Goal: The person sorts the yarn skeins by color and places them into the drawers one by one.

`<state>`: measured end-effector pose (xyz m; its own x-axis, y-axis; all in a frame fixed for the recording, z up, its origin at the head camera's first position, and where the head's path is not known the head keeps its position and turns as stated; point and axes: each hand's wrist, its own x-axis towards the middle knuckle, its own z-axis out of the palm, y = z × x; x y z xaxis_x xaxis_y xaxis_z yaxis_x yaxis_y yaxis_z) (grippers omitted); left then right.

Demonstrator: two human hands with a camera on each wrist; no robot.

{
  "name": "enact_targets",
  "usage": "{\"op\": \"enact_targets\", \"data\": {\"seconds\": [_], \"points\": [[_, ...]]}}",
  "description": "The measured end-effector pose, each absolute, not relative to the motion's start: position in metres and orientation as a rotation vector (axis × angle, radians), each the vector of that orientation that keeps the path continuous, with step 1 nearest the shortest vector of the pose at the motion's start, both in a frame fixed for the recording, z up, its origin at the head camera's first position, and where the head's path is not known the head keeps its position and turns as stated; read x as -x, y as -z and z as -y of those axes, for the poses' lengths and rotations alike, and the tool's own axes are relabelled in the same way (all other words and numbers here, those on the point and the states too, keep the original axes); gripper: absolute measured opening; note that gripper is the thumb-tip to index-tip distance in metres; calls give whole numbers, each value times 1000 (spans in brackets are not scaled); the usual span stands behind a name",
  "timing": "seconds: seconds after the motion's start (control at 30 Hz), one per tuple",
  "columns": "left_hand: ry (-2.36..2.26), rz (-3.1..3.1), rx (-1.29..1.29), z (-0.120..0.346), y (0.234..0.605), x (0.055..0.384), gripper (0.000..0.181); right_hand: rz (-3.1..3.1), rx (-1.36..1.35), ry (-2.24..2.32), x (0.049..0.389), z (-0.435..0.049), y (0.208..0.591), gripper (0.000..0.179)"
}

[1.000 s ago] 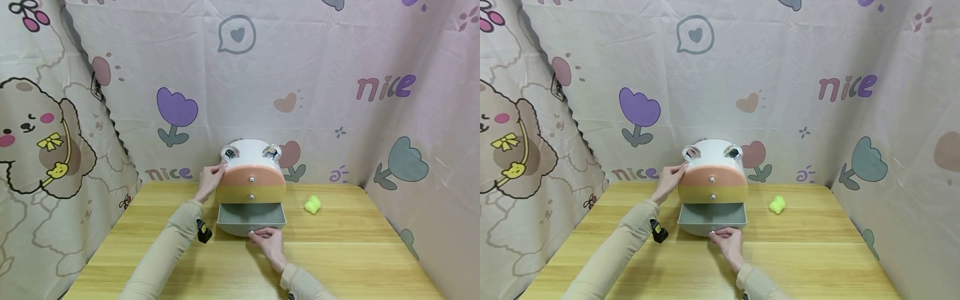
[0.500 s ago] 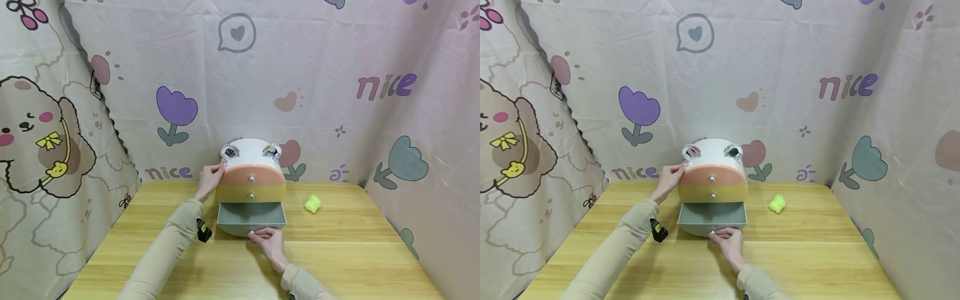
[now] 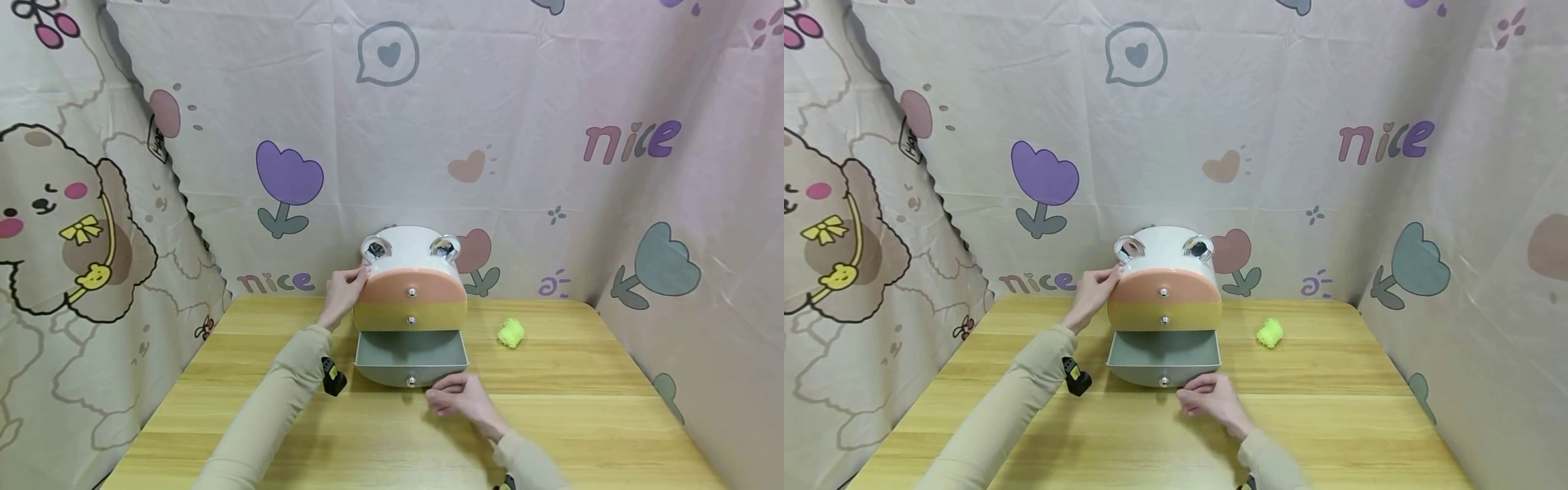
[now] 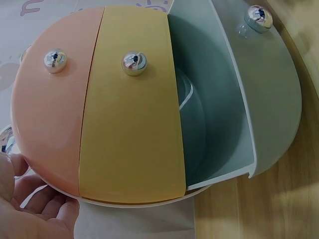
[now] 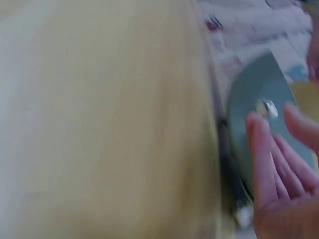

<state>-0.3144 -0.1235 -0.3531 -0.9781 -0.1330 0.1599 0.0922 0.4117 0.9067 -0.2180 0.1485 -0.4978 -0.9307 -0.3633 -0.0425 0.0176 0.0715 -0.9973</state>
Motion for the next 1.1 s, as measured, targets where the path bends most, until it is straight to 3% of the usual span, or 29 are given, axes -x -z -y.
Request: {"op": "enact_targets", "data": {"seconds": [0.3, 0.57, 0.8, 1.1], "points": [[1595, 2464, -43, 124, 353, 314, 42, -1988, 460, 1747, 239, -231, 486, 51], [1614, 2468, -38, 123, 353, 314, 43, -2098, 180, 2048, 261, -285, 485, 36], [1612, 2461, -36, 124, 353, 314, 42, -2416, -234, 2043, 279, -291, 488, 68], [1606, 2474, -41, 124, 354, 315, 43, -2731, -329, 1737, 299, -287, 494, 93]]}}
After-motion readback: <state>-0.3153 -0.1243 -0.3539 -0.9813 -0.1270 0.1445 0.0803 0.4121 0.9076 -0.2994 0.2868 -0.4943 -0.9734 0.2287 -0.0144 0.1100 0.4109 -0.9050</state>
